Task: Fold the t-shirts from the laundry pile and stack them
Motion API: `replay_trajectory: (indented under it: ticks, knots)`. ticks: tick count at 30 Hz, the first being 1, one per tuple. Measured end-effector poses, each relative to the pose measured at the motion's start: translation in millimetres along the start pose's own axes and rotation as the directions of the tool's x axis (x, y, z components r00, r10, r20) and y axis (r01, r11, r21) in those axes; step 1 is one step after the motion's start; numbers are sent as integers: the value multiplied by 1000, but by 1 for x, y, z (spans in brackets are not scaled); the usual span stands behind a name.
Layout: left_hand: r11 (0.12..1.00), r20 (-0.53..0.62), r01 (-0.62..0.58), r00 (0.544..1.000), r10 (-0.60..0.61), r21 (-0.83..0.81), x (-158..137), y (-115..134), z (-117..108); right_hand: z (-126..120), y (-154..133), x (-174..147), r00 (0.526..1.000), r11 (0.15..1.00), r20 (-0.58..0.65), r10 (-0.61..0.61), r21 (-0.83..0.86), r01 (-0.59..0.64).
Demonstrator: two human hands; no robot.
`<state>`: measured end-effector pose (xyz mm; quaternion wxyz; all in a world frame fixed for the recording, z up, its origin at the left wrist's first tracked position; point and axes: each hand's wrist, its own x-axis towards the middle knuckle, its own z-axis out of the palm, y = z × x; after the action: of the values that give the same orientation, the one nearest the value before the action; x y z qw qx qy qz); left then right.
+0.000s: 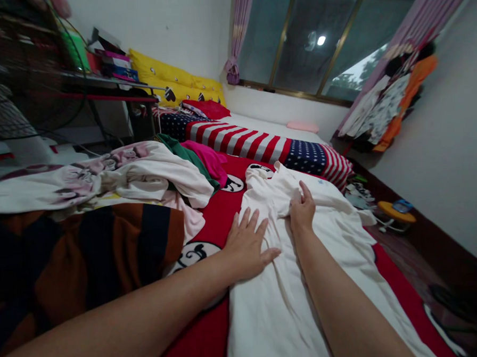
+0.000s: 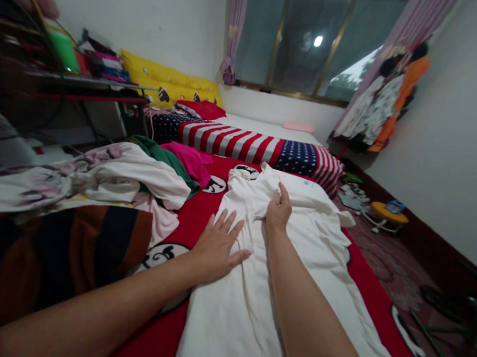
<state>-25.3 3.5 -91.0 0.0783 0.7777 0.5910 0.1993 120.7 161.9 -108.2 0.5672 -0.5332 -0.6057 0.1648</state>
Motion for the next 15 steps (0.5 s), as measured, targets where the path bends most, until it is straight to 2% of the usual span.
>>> replay_trajectory:
  ticks: [3,6,10,15]
  knots:
    - [998,2,-44,999,44,42,-10,-8,9,-5,-4,-1,987,999,-158,-16,-38,10]
    - [997,-21,-53,998,55,53,-12,-5,9,-12,-10,-2,975,988,-218,50,-134,-81]
    - [996,-50,-73,996,76,59,-10,-3,9,-17,-17,-4,969,956,-175,172,-207,-207]
    - [995,-84,-86,992,90,53,-12,-5,11,-15,-20,1,987,936,-58,150,-313,-161]
